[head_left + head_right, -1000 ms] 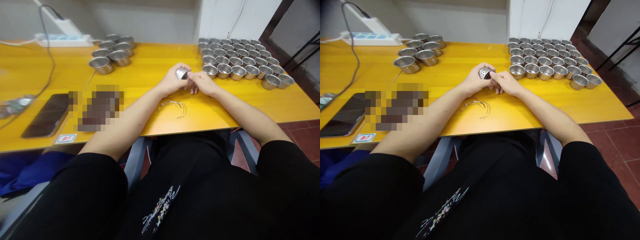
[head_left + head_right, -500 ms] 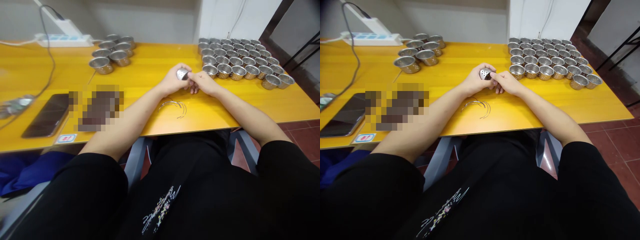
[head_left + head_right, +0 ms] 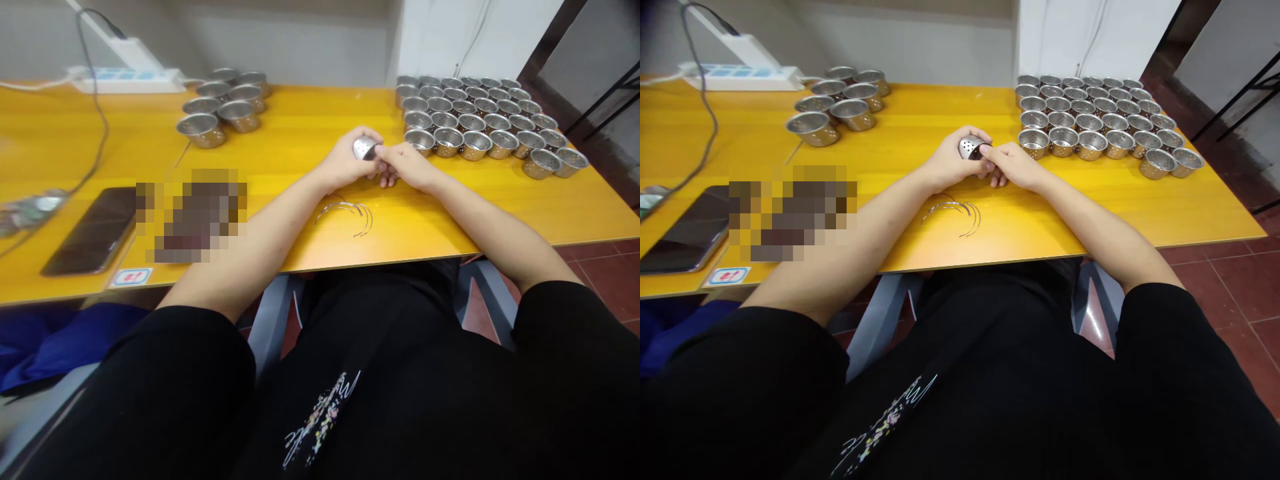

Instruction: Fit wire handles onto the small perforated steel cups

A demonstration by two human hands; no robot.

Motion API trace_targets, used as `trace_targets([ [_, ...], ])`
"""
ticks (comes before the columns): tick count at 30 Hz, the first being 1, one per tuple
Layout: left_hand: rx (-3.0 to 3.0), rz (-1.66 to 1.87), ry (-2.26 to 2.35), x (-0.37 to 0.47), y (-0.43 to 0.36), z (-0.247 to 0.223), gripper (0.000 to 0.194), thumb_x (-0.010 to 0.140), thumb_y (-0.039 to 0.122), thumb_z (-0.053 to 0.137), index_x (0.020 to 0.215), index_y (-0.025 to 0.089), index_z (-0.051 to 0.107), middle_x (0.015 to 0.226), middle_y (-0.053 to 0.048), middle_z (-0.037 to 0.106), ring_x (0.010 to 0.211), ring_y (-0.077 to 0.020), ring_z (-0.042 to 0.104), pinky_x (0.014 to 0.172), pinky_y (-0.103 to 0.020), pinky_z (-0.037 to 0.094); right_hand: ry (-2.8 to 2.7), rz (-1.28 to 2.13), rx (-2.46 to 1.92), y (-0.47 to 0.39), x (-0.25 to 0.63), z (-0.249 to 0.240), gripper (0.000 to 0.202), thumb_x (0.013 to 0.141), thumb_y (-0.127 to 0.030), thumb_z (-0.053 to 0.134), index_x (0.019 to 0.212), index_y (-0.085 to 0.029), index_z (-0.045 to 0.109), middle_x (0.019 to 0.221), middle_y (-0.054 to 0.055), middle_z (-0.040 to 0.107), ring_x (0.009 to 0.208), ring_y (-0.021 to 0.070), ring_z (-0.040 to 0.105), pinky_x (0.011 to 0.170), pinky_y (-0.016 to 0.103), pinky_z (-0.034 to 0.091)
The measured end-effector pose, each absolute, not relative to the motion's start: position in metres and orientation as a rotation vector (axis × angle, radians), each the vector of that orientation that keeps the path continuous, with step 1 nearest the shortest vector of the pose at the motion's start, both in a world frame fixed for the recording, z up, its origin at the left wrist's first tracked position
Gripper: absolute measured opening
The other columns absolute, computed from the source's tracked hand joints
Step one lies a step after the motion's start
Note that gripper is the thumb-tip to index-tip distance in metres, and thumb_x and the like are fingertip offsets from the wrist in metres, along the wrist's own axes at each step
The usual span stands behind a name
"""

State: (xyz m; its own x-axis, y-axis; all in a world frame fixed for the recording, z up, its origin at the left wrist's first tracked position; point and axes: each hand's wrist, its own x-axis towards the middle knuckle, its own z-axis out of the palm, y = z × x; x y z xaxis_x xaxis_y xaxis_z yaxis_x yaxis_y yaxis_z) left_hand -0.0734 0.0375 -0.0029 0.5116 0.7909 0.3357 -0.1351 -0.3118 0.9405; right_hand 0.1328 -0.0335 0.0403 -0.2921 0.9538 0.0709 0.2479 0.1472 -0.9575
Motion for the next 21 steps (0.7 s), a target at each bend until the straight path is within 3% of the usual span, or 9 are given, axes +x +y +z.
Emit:
trace_targets([
  [17, 1.624, 1.019, 0.547, -0.0740, 0.0399, -0.0040, 0.075, 0.063, 0.024, 0.121, 0.116, 0.027, 0.069, 0.081, 0.006, 0.076, 0.069, -0.0172, 0.078, 0.067, -0.029, 0.060, -1.679, 1.204, -1.157, -0.0333, 0.1334, 0.0412, 0.068, 0.132, -0.061, 0.082, 0.079, -0.018, 0.082, 0.090, 0.009, 0.093, 0.062, 0.0121, 0.074, 0.057, 0.019, 0.060],
  [21, 1.628, 1.015, 0.528, -0.0738, 0.0399, -0.0045, 0.078, 0.063, 0.029, 0.123, 0.119, 0.026, 0.070, 0.082, 0.006, 0.076, 0.068, -0.0173, 0.078, 0.070, -0.032, 0.064, -1.684, 1.197, -1.167, -0.0336, 0.1330, 0.0411, 0.068, 0.137, -0.052, 0.074, 0.079, -0.018, 0.083, 0.086, 0.009, 0.091, 0.061, 0.0111, 0.072, 0.057, 0.017, 0.058],
])
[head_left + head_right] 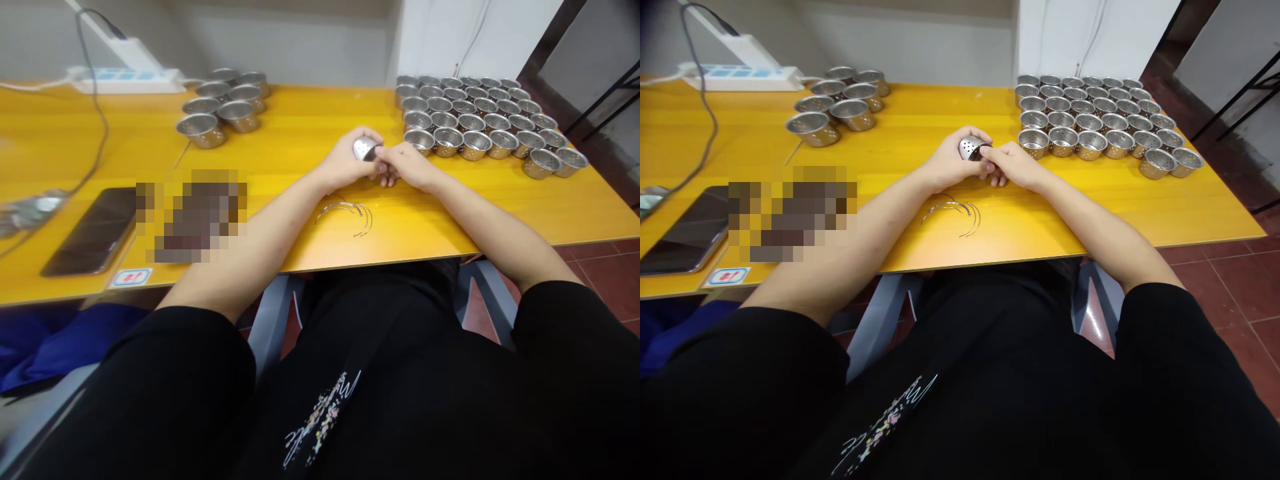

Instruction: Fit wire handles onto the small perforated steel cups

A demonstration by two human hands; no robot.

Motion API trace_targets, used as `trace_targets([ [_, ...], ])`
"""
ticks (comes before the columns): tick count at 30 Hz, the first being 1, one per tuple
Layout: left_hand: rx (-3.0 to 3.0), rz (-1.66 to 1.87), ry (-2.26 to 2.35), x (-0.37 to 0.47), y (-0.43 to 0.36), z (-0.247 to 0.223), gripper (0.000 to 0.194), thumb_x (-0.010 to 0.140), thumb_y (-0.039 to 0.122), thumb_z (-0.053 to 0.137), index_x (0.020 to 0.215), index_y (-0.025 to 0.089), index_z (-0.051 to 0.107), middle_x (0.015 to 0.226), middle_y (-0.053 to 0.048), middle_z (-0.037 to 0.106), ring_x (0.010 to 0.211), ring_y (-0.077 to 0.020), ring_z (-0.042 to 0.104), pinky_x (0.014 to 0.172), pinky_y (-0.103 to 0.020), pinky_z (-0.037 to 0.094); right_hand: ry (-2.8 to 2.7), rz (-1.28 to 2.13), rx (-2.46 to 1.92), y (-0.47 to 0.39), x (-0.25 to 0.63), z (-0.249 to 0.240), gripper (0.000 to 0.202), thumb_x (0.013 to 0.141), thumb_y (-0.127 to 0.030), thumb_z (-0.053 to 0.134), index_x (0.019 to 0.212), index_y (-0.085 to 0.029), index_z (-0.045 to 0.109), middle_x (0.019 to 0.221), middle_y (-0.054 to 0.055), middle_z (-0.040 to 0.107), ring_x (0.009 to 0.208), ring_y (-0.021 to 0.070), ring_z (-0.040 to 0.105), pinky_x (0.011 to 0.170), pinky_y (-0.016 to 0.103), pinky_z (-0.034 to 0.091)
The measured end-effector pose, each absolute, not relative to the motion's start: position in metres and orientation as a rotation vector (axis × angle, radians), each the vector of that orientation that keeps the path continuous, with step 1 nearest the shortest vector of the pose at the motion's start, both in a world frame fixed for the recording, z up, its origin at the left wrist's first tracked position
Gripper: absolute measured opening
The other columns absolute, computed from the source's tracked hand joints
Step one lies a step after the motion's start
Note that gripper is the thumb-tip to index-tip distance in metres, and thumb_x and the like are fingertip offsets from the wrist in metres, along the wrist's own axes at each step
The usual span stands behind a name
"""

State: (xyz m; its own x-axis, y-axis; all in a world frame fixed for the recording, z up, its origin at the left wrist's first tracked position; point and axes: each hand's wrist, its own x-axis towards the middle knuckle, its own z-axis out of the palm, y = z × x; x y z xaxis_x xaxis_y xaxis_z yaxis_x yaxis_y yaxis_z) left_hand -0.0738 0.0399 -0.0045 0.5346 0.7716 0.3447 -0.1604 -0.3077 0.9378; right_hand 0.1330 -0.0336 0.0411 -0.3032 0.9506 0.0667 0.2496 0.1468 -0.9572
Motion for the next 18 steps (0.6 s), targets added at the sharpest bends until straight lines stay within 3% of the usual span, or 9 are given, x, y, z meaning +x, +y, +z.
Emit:
trace_targets([
  [4, 1.634, 1.008, 0.507, -0.0744, 0.0386, -0.0034, 0.080, 0.064, 0.034, 0.125, 0.122, 0.026, 0.069, 0.085, 0.005, 0.077, 0.070, -0.0179, 0.080, 0.071, -0.034, 0.067, -1.691, 1.188, -1.169, -0.0339, 0.1323, 0.0417, 0.068, 0.139, -0.046, 0.068, 0.079, -0.017, 0.083, 0.083, 0.008, 0.090, 0.060, 0.0101, 0.070, 0.057, 0.017, 0.057],
  [18, 1.640, 1.008, 0.528, -0.0735, 0.0332, -0.0008, 0.080, 0.064, 0.032, 0.125, 0.118, 0.027, 0.065, 0.085, 0.006, 0.073, 0.072, -0.0196, 0.082, 0.077, -0.036, 0.071, -1.633, 1.198, -1.162, -0.0307, 0.1311, 0.0388, 0.065, 0.135, -0.041, 0.076, 0.075, -0.017, 0.082, 0.082, 0.008, 0.089, 0.060, 0.0115, 0.071, 0.057, 0.019, 0.059],
])
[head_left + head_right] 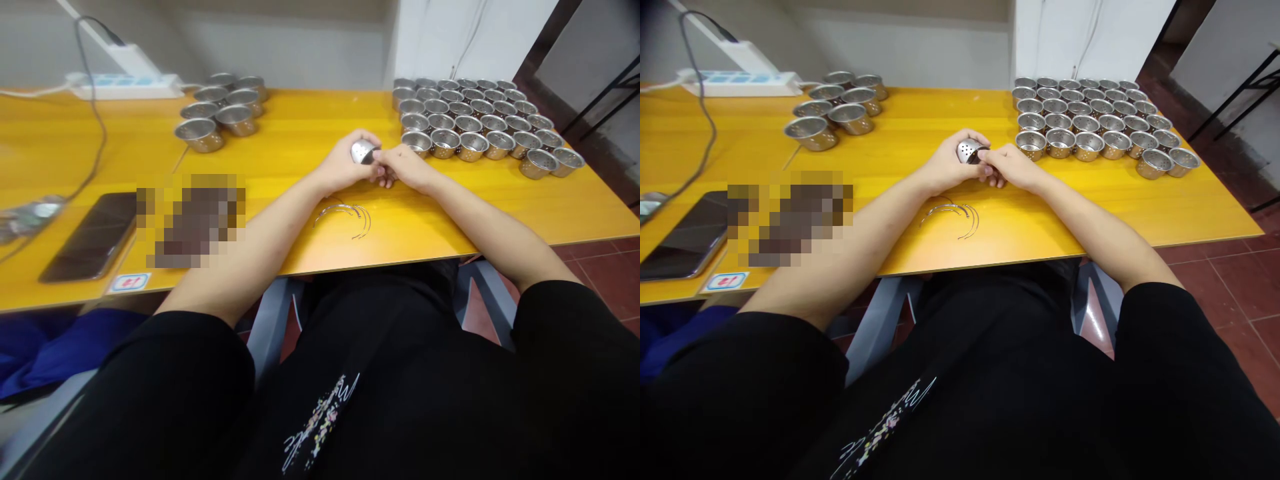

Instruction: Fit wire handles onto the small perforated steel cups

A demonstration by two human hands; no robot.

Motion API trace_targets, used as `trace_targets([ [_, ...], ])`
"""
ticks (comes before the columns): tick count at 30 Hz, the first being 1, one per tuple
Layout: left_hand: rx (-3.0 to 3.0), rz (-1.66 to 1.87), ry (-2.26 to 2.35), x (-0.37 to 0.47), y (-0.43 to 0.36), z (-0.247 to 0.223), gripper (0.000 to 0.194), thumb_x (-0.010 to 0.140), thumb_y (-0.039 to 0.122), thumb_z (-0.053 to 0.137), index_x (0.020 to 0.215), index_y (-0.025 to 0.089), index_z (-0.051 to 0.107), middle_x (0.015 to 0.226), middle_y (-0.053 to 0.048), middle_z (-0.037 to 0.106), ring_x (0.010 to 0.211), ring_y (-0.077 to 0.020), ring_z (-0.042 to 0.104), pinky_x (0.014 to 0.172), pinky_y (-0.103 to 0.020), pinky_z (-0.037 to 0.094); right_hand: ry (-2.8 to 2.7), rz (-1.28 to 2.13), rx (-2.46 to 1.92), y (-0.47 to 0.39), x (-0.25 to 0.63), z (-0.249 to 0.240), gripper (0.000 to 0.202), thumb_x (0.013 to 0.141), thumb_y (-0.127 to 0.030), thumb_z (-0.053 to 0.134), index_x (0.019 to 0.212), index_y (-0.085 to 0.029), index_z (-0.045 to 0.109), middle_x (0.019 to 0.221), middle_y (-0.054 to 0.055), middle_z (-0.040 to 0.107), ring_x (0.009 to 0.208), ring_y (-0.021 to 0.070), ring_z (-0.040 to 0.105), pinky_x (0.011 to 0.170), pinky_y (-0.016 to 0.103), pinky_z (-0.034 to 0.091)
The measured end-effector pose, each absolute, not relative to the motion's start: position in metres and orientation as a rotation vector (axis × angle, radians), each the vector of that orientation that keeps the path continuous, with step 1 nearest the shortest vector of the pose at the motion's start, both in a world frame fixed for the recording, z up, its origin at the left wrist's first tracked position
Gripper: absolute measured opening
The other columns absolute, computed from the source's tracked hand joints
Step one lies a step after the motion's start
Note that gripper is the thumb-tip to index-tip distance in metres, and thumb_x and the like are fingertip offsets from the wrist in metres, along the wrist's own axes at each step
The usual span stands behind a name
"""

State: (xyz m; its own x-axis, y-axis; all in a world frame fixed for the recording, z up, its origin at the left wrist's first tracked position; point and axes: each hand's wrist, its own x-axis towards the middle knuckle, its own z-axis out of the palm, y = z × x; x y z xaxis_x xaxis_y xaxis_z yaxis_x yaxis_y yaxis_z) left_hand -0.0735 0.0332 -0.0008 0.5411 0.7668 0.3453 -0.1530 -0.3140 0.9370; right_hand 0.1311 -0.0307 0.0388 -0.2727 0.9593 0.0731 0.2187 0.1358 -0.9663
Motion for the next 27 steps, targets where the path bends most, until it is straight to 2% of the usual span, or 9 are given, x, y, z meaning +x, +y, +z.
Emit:
trace_targets([
  [6, 1.647, 1.010, 0.556, -0.0737, 0.0359, -0.0028, 0.080, 0.064, 0.033, 0.124, 0.121, 0.026, 0.068, 0.086, 0.005, 0.073, 0.071, -0.0195, 0.080, 0.075, -0.035, 0.069, -1.657, 1.226, -1.135, -0.0310, 0.1320, 0.0393, 0.067, 0.139, -0.026, 0.064, 0.075, -0.017, 0.085, 0.082, 0.007, 0.089, 0.059, 0.0099, 0.070, 0.056, 0.017, 0.057],
  [13, 1.637, 1.001, 0.525, -0.0757, 0.0379, -0.0021, 0.079, 0.061, 0.030, 0.123, 0.121, 0.026, 0.071, 0.085, 0.005, 0.075, 0.071, -0.0187, 0.077, 0.074, -0.034, 0.067, -1.644, 1.242, -1.139, -0.0338, 0.1316, 0.0421, 0.067, 0.138, -0.025, 0.064, 0.075, -0.016, 0.085, 0.083, 0.007, 0.090, 0.060, 0.0097, 0.072, 0.056, 0.016, 0.058],
  [16, 1.641, 0.988, 0.511, -0.0765, 0.0376, -0.0013, 0.080, 0.062, 0.030, 0.125, 0.121, 0.026, 0.071, 0.084, 0.005, 0.075, 0.071, -0.0187, 0.078, 0.074, -0.034, 0.067, -1.641, 1.247, -1.153, -0.0343, 0.1318, 0.0431, 0.066, 0.137, -0.029, 0.068, 0.075, -0.015, 0.084, 0.083, 0.008, 0.091, 0.060, 0.0095, 0.072, 0.057, 0.015, 0.057],
  [20, 1.663, 0.988, 0.501, -0.0764, 0.0399, -0.0039, 0.083, 0.064, 0.035, 0.128, 0.122, 0.027, 0.069, 0.084, 0.005, 0.074, 0.072, -0.0186, 0.079, 0.074, -0.033, 0.067, -1.671, 1.246, -1.138, -0.0319, 0.1338, 0.0417, 0.063, 0.136, -0.038, 0.074, 0.079, -0.014, 0.086, 0.082, 0.008, 0.090, 0.060, 0.0097, 0.073, 0.058, 0.015, 0.057],
  [27, 1.708, 0.988, 0.502, -0.0773, 0.0421, -0.0058, 0.084, 0.067, 0.043, 0.126, 0.125, 0.027, 0.068, 0.085, 0.004, 0.075, 0.073, -0.0209, 0.080, 0.073, -0.035, 0.068, -1.709, 1.260, -1.093, -0.0251, 0.1387, 0.0348, 0.064, 0.139, -0.035, 0.068, 0.082, -0.015, 0.088, 0.087, 0.008, 0.092, 0.063, 0.0097, 0.075, 0.060, 0.016, 0.059],
])
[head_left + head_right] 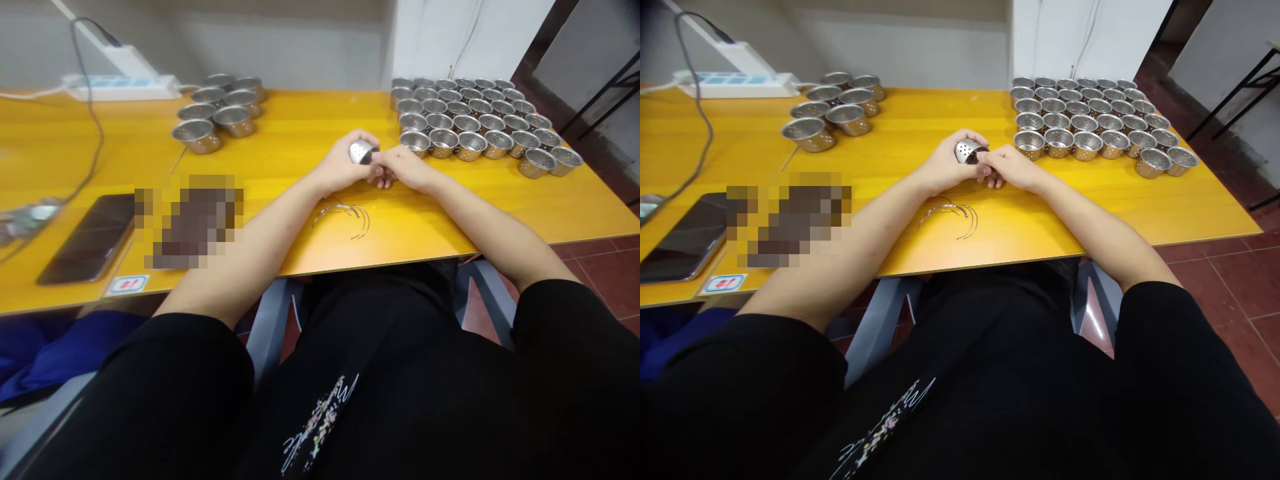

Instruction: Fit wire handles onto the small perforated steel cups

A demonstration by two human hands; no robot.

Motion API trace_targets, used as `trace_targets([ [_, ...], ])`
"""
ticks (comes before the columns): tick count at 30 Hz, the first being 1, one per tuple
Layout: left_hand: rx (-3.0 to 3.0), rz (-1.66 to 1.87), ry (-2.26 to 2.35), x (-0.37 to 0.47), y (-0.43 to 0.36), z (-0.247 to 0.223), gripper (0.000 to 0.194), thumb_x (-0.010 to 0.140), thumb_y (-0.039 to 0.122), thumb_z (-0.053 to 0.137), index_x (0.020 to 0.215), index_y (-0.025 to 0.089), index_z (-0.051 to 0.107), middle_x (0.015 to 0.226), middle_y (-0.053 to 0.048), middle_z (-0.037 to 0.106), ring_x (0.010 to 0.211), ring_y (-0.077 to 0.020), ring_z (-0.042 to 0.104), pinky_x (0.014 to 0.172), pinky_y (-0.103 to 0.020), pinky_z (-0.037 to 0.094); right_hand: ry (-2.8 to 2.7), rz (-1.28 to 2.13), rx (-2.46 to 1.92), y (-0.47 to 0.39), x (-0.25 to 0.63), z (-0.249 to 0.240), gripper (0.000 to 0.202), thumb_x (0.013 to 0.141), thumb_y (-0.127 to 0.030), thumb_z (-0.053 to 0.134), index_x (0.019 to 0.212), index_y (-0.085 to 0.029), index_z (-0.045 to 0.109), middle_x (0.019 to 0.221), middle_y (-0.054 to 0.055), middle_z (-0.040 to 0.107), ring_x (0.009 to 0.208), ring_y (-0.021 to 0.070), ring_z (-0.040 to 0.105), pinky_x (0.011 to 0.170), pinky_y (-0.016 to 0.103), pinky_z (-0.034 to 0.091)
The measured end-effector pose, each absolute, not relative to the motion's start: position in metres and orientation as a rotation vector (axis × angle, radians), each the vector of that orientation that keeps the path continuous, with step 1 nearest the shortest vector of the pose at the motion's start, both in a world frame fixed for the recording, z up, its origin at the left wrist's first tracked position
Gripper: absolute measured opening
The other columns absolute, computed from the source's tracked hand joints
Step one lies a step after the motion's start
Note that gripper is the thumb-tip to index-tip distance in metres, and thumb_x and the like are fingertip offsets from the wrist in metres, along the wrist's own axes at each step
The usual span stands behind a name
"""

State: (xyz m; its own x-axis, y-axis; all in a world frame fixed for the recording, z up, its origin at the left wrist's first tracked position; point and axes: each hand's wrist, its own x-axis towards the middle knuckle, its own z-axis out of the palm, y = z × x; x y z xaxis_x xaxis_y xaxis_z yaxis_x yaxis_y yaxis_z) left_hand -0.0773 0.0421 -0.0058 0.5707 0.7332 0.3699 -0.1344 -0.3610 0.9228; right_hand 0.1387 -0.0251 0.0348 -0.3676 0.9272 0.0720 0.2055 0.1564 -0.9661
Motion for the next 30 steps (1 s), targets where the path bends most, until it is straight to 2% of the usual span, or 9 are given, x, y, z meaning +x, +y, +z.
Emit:
trace_targets([
  [6, 1.731, 0.969, 0.545, -0.076, 0.040, -0.002, 0.081, 0.067, 0.040, 0.125, 0.123, 0.028, 0.069, 0.083, 0.005, 0.076, 0.075, -0.0211, 0.082, 0.077, -0.034, 0.068, -1.712, 1.257, -1.043, -0.023, 0.142, 0.030, 0.060, 0.136, -0.036, 0.074, 0.081, -0.015, 0.087, 0.088, 0.008, 0.093, 0.062, 0.0098, 0.074, 0.060, 0.017, 0.061],
  [11, 1.770, 0.991, 0.573, -0.075, 0.039, -0.003, 0.076, 0.073, 0.034, 0.121, 0.125, 0.028, 0.067, 0.083, 0.005, 0.075, 0.078, -0.0230, 0.084, 0.082, -0.037, 0.070, -1.714, 1.239, -1.009, -0.022, 0.145, 0.028, 0.058, 0.127, -0.055, 0.089, 0.085, -0.016, 0.087, 0.089, 0.008, 0.093, 0.063, 0.0108, 0.075, 0.061, 0.019, 0.063],
  [13, 1.788, 1.003, 0.593, -0.076, 0.038, -0.003, 0.073, 0.076, 0.030, 0.119, 0.126, 0.028, 0.066, 0.084, 0.005, 0.075, 0.079, -0.0235, 0.085, 0.085, -0.038, 0.072, -1.722, 1.242, -1.004, -0.021, 0.147, 0.028, 0.056, 0.126, -0.056, 0.090, 0.087, -0.015, 0.088, 0.089, 0.009, 0.092, 0.063, 0.0107, 0.075, 0.061, 0.019, 0.064],
  [18, 1.788, 0.991, 0.585, -0.077, 0.036, 0.000, 0.069, 0.074, 0.025, 0.112, 0.125, 0.027, 0.066, 0.085, 0.005, 0.075, 0.080, -0.0231, 0.084, 0.086, -0.039, 0.073, -1.732, 1.247, -0.987, -0.021, 0.149, 0.027, 0.051, 0.127, -0.049, 0.088, 0.089, -0.016, 0.088, 0.089, 0.007, 0.091, 0.065, 0.0109, 0.075, 0.062, 0.019, 0.064],
  [25, 1.754, 0.982, 0.563, -0.076, 0.031, 0.003, 0.068, 0.070, 0.024, 0.106, 0.124, 0.027, 0.064, 0.087, 0.004, 0.076, 0.079, -0.0232, 0.084, 0.084, -0.040, 0.073, -1.714, 1.254, -1.017, -0.029, 0.145, 0.034, 0.050, 0.133, -0.026, 0.071, 0.087, -0.015, 0.087, 0.085, 0.006, 0.088, 0.063, 0.0098, 0.075, 0.062, 0.017, 0.062],
  [30, 1.731, 0.985, 0.538, -0.074, 0.030, 0.003, 0.071, 0.071, 0.027, 0.111, 0.125, 0.027, 0.064, 0.086, 0.003, 0.078, 0.080, -0.0253, 0.088, 0.083, -0.039, 0.073, -1.708, 1.259, -1.057, -0.029, 0.142, 0.037, 0.046, 0.131, -0.024, 0.072, 0.088, -0.016, 0.083, 0.077, 0.003, 0.084, 0.060, 0.0109, 0.074, 0.059, 0.017, 0.060],
])
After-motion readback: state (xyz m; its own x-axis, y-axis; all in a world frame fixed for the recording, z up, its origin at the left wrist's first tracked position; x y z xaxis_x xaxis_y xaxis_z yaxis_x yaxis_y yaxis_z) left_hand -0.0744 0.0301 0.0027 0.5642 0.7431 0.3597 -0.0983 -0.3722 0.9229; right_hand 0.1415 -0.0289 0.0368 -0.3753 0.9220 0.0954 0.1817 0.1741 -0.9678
